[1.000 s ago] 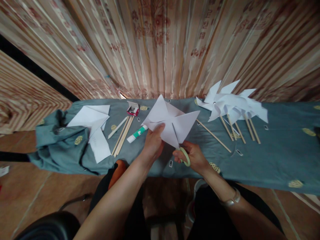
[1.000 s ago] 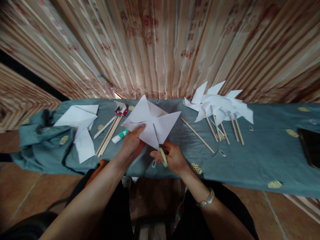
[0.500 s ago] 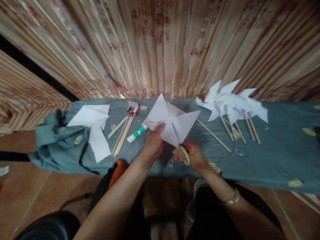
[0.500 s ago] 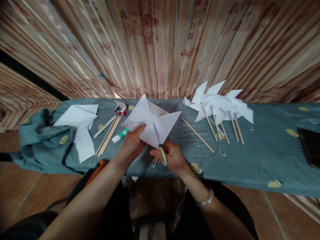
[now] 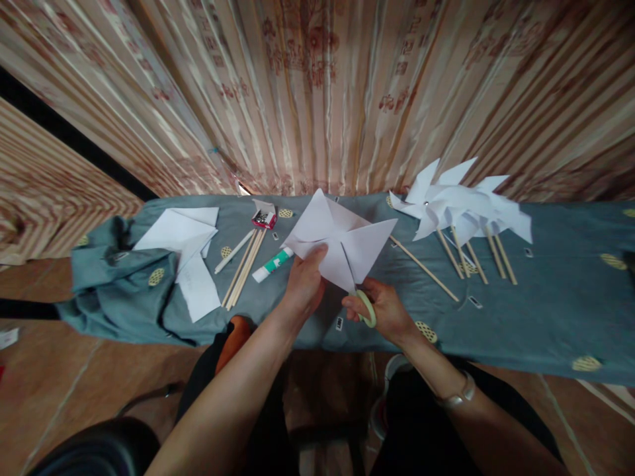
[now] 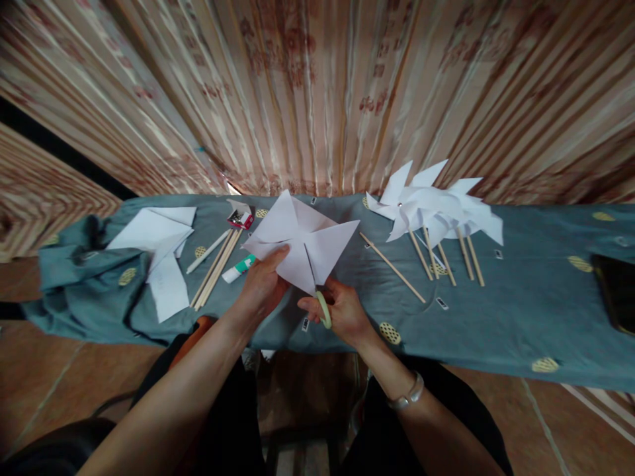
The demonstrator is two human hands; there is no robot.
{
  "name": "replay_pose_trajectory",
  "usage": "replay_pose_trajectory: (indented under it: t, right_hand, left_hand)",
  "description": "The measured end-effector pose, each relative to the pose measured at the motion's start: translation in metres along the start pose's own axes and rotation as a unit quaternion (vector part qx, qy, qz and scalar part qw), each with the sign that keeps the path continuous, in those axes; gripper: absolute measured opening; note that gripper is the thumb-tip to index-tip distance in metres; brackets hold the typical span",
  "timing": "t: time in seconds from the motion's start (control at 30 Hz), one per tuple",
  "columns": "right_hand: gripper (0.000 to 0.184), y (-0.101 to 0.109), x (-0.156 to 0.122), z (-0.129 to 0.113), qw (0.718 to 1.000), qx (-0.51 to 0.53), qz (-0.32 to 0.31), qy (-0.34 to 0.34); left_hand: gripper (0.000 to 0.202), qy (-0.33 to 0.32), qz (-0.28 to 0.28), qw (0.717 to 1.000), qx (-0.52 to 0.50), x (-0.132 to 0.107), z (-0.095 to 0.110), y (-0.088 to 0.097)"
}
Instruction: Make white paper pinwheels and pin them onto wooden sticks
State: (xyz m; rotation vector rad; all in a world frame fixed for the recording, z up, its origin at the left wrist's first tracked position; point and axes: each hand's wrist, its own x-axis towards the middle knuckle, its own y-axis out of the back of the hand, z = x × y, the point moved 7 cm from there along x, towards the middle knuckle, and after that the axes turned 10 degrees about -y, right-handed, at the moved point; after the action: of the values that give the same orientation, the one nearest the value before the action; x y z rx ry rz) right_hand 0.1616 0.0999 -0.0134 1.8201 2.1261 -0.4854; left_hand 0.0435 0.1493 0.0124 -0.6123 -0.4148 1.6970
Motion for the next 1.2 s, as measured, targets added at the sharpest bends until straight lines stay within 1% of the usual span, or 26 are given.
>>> replay_pose_trajectory:
  t: [0.1,0.23,0.3,0.33,0.37,0.4,0.43,0.5,0.57,0.6,0.63,0.67,0.73,0.8,0.87,0.93,0.97,1.03,1.1,1.13,1.2]
  right_hand:
    - [0.057,-0.002,-0.001,0.002,1.000,-0.012,-0.017,-0.014]
    - [0.069,-0.001,-0.003,0.013,0.996,-0.062,-0.048,-0.040]
    - [0.068,0.007,-0.007,0.019,0.990,-0.134,-0.038,-0.031]
    - [0.065,0.012,-0.009,0.020,0.981,-0.189,-0.029,-0.020]
    - [0.060,0.018,-0.012,0.021,0.967,-0.255,-0.014,-0.007]
    - [0.055,0.024,-0.015,0.020,0.945,-0.328,0.007,0.007]
    - [0.051,0.032,-0.019,0.018,0.916,-0.398,0.035,0.018]
    - [0.046,0.050,-0.027,0.010,0.848,-0.518,0.109,0.030]
    - [0.046,0.068,-0.034,0.001,0.772,-0.611,0.177,0.016]
    - [0.046,0.077,-0.037,-0.002,0.736,-0.645,0.204,-0.001]
    - [0.045,0.085,-0.039,-0.005,0.707,-0.670,0.225,-0.020]
    - [0.042,0.093,-0.041,-0.007,0.686,-0.686,0.241,-0.037]
    - [0.038,0.104,-0.045,-0.010,0.657,-0.705,0.260,-0.057]
    - [0.036,0.110,-0.047,-0.012,0.640,-0.717,0.269,-0.058]
    - [0.033,0.112,-0.049,-0.011,0.630,-0.727,0.269,-0.050]
    - [0.031,0.112,-0.051,-0.010,0.626,-0.732,0.266,-0.039]
    - [0.030,0.112,-0.052,-0.009,0.626,-0.732,0.265,-0.036]
    - [0.030,0.111,-0.053,-0.008,0.627,-0.732,0.264,-0.026]
    - [0.032,0.110,-0.054,-0.008,0.628,-0.732,0.264,-0.022]
    - [0.033,0.111,-0.055,-0.008,0.627,-0.733,0.263,-0.023]
    - [0.037,0.111,-0.054,-0.009,0.624,-0.735,0.264,-0.025]
  left_hand:
    - [0.023,-0.005,-0.009,1.000,0.006,0.002,-0.001,0.001]
    - [0.018,-0.023,0.007,1.000,0.012,0.010,0.006,0.007]
    - [0.017,-0.032,0.011,0.999,0.014,0.014,0.012,0.009]
    - [0.018,-0.038,0.009,0.999,0.013,0.016,0.015,0.010]
    - [0.019,-0.045,0.007,0.999,0.009,0.017,0.019,0.010]
    - [0.020,-0.052,0.006,0.999,0.005,0.019,0.021,0.011]
    - [0.021,-0.056,0.005,0.998,0.001,0.019,0.023,0.012]
    - [0.022,-0.056,0.005,0.998,-0.002,0.020,0.023,0.014]
    - [0.020,-0.045,0.005,0.999,0.007,0.018,0.017,0.017]
    - [0.019,-0.037,0.003,0.999,0.016,0.016,0.013,0.019]
    - [0.017,-0.028,-0.003,0.999,0.026,0.014,0.008,0.019]
    - [0.016,-0.015,-0.011,0.999,0.038,0.011,0.002,0.020]
    - [0.013,0.021,-0.037,0.997,0.058,0.004,-0.011,0.019]
    - [0.013,0.058,-0.068,0.994,0.068,-0.005,-0.022,0.016]
    - [0.020,0.088,-0.095,0.989,0.077,-0.014,-0.031,0.015]
    - [0.029,0.100,-0.116,0.983,0.096,-0.020,-0.037,0.016]
    - [0.032,0.096,-0.127,0.981,0.112,-0.021,-0.037,0.017]
    - [0.034,0.069,-0.149,0.975,0.151,-0.019,-0.035,0.019]
    - [0.038,0.031,-0.160,0.967,0.195,-0.012,-0.027,0.023]
    - [0.043,0.008,-0.161,0.962,0.219,-0.006,-0.021,0.025]
    - [0.056,-0.057,-0.134,0.950,0.277,0.006,-0.002,0.034]
